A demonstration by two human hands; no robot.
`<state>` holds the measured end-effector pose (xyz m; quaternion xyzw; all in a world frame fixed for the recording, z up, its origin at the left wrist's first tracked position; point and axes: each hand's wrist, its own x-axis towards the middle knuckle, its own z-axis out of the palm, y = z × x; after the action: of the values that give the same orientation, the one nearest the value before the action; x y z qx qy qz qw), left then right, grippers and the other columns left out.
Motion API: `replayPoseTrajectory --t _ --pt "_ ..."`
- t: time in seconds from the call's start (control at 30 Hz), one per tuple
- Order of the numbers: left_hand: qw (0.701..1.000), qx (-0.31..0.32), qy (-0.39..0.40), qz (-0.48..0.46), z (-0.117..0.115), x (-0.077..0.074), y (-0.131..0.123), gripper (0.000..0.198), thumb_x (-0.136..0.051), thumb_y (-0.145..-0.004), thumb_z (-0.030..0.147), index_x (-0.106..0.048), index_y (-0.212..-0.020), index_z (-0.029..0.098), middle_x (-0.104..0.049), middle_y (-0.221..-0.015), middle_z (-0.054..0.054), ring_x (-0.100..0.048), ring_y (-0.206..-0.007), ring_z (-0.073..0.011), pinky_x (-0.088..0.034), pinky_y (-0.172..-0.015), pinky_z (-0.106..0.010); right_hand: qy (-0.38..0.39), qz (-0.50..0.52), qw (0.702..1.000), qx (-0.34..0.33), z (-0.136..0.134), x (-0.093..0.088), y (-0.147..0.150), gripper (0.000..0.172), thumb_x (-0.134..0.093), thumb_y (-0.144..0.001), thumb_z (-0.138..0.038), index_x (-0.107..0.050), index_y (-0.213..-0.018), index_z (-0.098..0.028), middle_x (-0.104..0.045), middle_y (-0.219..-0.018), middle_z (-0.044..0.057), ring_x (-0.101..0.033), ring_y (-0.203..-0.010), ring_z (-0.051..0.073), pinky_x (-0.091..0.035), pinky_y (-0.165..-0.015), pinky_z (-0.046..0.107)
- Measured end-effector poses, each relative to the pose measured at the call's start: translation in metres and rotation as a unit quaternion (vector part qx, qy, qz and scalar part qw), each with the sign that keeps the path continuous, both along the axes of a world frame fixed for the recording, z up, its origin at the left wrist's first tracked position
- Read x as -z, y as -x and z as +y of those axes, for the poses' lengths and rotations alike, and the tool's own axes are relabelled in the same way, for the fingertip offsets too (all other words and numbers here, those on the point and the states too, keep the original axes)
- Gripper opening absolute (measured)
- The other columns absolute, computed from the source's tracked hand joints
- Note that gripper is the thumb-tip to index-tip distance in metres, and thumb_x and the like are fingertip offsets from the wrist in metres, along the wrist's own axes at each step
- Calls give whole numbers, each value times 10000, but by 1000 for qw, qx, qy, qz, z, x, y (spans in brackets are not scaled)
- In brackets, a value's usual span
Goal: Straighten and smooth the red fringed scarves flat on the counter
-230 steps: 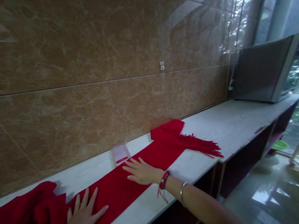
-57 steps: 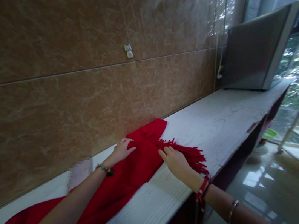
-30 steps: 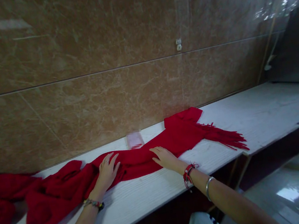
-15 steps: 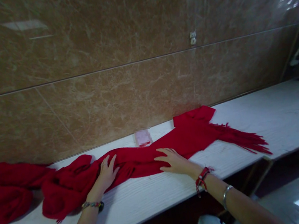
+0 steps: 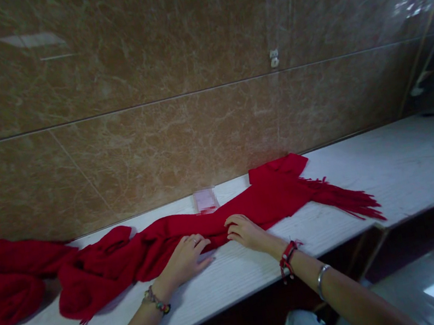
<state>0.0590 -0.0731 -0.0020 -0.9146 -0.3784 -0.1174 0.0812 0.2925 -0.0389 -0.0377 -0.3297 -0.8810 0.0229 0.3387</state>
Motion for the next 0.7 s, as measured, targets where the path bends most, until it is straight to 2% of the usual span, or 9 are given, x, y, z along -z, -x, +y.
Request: replayPoseTrajectory --t 0.07,0.13,0.2,0.3,0.37,0.5,0.6,0.7 --pt "1000 -26 4 5 4 4 -2 266 -482 -823 209 -519 -1085 183 -605 -1009 -73 -553 -925 -206 -400 -855 -373 7 19 999 29 3 -1 2 116 -514 -818 -173 -623 -787 -156 -576 -968 82 -515 -944 180 -414 -855 371" --pt "998 -58 6 -11 11 9 1 344 -411 -809 64 -495 -1126 167 -609 -1044 -80 -565 -941 -191 -410 -863 -352 0 21 998 57 3 -3 4 111 -509 -818 -163 -618 -807 -147 -580 -937 84 -520 -912 183 -415 -840 375" --pt "996 -84 8 -39 18 13 4 417 -362 -789 0 -466 -1163 153 -593 -1099 -88 -558 -979 -175 -424 -865 -320 -16 13 997 68 0 -7 4 120 -521 -810 -171 -607 -890 -146 -575 -960 91 -510 -932 195 -405 -842 389" --pt "991 -109 13 -73 24 16 7 408 -331 -816 19 -443 -1184 154 -586 -1119 -90 -571 -963 -164 -450 -830 -298 -46 -24 998 31 -6 -12 4 300 -593 -764 -240 -550 -1049 -152 -550 -1059 108 -458 -1035 219 -365 -882 418" --pt "990 -113 15 -84 24 17 6 357 -334 -847 65 -455 -1169 158 -602 -1088 -88 -582 -934 -167 -456 -811 -300 -67 -60 996 12 -9 -14 4 360 -619 -741 -252 -534 -1079 -158 -549 -1075 105 -438 -1067 224 -327 -912 434" --pt "994 -81 14 -67 17 12 2 270 -376 -876 146 -497 -1116 174 -618 -1035 -72 -579 -911 -172 -427 -823 -313 -93 -87 991 34 -7 -11 4 155 -505 -815 -142 -594 -939 -164 -607 -904 69 -512 -927 180 -325 -897 406" --pt "999 -51 -2 -16 9 6 3 275 -458 -857 238 -493 -1124 185 -618 -994 -67 -565 -897 -194 -402 -822 -349 -84 -79 993 9 -7 -8 1 166 -442 -856 -150 -607 -873 -158 -614 -805 50 -528 -818 156 -359 -847 365" --pt "997 -62 -42 19 4 0 9 271 -510 -812 191 -528 -1082 206 -582 -1048 -72 -512 -978 -225 -352 -868 -400 -59 -68 996 -25 -11 -7 -4 183 -427 -869 -178 -606 -882 -148 -615 -797 50 -526 -781 154 -391 -781 323"
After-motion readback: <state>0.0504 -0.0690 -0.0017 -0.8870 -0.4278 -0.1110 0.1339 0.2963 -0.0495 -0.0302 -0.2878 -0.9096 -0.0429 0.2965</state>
